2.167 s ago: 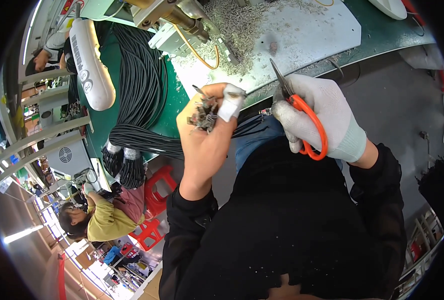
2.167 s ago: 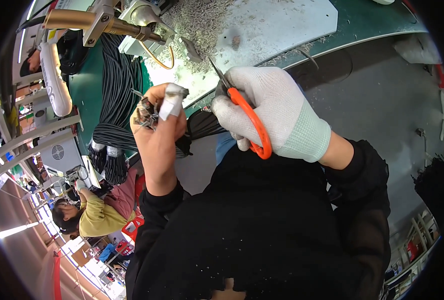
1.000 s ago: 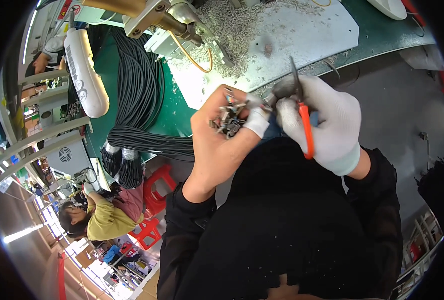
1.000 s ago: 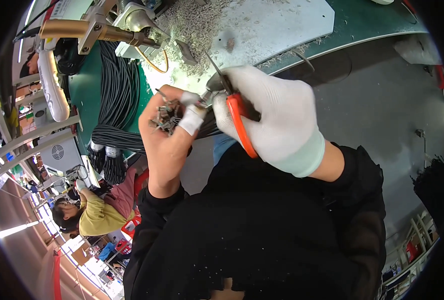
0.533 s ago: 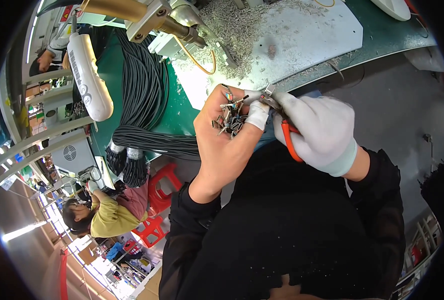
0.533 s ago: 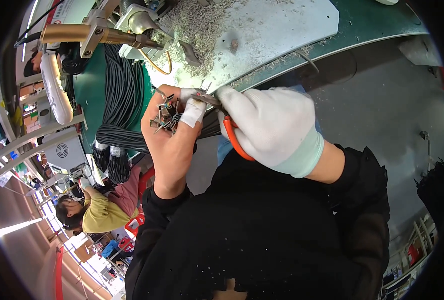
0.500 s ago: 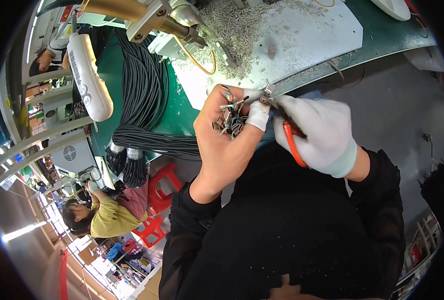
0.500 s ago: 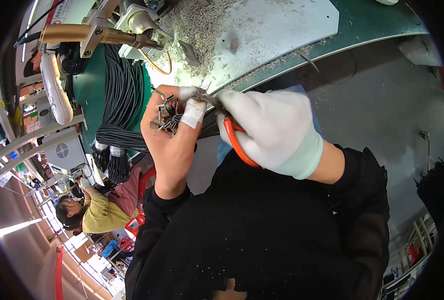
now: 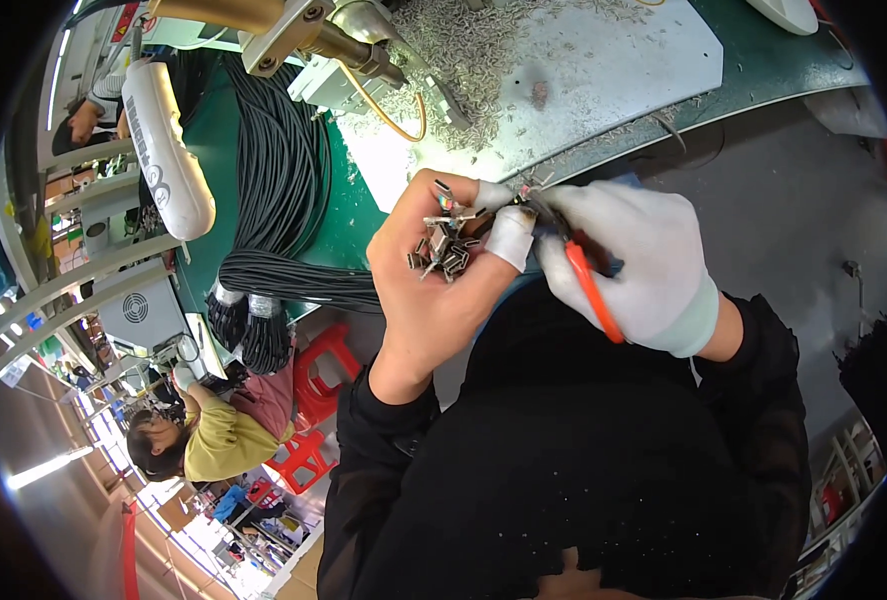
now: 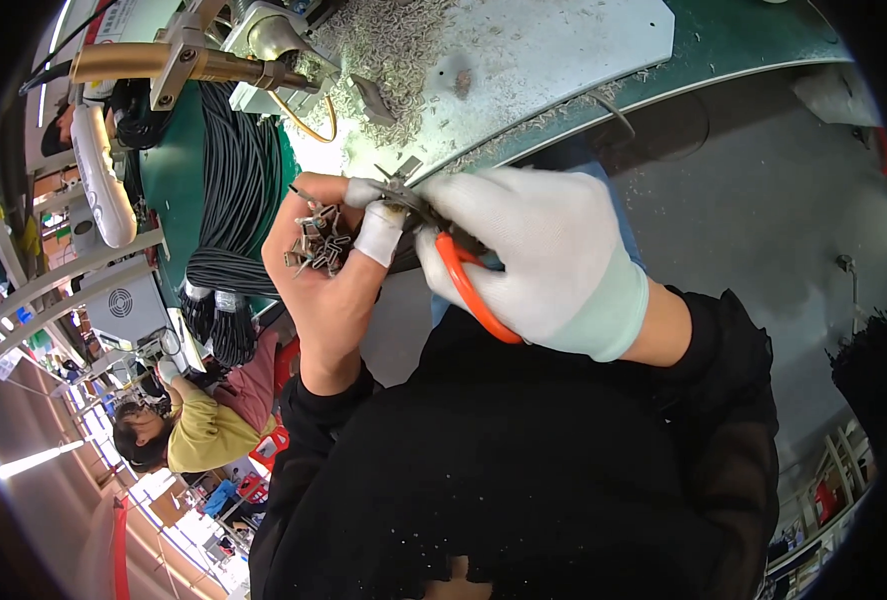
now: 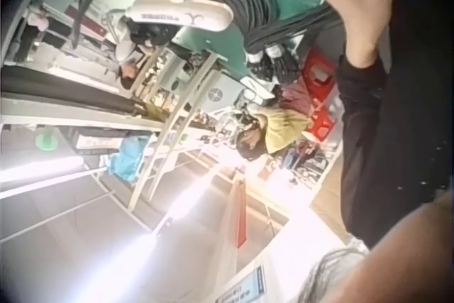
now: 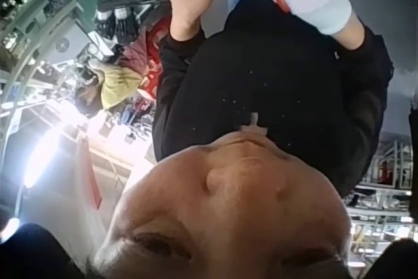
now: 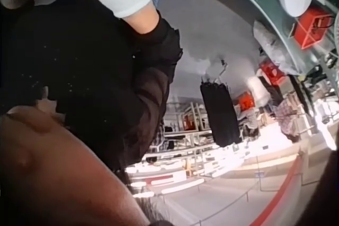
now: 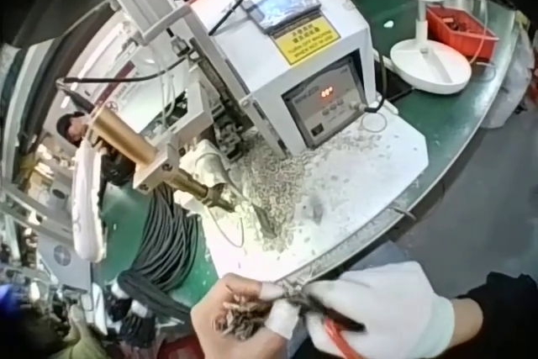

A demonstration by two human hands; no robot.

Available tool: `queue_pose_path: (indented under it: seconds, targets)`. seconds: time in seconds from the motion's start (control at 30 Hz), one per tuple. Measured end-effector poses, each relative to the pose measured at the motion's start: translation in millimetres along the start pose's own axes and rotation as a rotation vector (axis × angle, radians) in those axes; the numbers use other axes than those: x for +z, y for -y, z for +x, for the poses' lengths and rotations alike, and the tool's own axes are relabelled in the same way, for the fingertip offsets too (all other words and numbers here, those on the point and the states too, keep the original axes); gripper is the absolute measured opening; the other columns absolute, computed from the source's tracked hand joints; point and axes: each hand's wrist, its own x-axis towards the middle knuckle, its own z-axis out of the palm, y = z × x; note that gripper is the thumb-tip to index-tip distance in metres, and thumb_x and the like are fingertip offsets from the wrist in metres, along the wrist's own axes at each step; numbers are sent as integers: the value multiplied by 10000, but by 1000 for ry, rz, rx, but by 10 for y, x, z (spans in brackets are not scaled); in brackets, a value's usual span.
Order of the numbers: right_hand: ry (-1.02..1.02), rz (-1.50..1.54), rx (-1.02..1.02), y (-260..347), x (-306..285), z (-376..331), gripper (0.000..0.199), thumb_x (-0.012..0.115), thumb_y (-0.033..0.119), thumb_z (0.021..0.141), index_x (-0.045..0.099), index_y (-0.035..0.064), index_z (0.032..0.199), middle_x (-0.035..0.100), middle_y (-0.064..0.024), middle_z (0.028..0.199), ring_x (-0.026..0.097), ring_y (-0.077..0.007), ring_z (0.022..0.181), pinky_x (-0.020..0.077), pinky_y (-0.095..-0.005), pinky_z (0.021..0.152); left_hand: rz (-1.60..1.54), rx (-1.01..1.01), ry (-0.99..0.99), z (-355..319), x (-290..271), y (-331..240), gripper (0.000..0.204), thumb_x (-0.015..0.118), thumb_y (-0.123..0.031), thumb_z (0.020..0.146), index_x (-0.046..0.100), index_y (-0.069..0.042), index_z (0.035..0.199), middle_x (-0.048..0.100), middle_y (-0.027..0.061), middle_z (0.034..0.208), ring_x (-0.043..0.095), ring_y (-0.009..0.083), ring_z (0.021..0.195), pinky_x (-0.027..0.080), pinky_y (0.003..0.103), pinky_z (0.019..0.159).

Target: The person gathers a bundle of cables and moves it to a workstation. They then use shears to trim the ends of the wires before inserting them into a machine to be processed.

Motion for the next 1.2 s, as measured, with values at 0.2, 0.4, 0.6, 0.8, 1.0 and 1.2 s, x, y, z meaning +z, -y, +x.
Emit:
queue_pose_path:
  seconds: [0.2,0.4,0.6,0.8,1.0,1.2]
  targets:
    - [-50,-353,-113,-42,40,-6,159,655,66,758,643,34,913,563,-85,634,524,-216,502,411,-266,488,128,30,-25,-9,12,68,167,703,16,779,576,-6,886,552,-41,683,458,-2,602,356,160,529]
    - [331,389,335,-16,-32,-4,122,625,107,811,642,36,908,552,-38,618,526,-110,517,406,-246,488,-124,-160,14,45,-25,83,175,705,25,781,588,7,910,558,-32,676,460,6,594,355,164,524]
    - [343,409,222,-139,-36,-42,140,604,121,838,637,15,925,515,-2,593,504,-44,524,397,-237,473,-160,-317,-6,48,-92,181,191,703,22,784,607,29,948,599,-8,735,524,33,643,404,171,573]
    - [30,200,343,-122,-162,35,158,627,86,801,627,17,943,547,-16,618,531,-69,507,407,-227,481,-521,-480,40,-7,-386,356,182,706,24,778,611,35,932,619,7,782,534,41,678,417,173,604]
    - [33,-25,-114,-55,11,121,247,707,52,710,633,46,946,590,-48,640,572,-161,498,429,-240,485,-161,-298,75,29,-133,-5,176,698,47,761,605,30,911,621,6,771,482,10,657,371,157,575]
    - [74,-115,-272,-102,11,98,298,744,51,664,630,58,939,608,-64,664,591,-215,523,454,-263,502,-120,-299,96,-20,-146,-23,169,682,61,760,604,25,905,620,1,769,468,1,657,373,154,577]
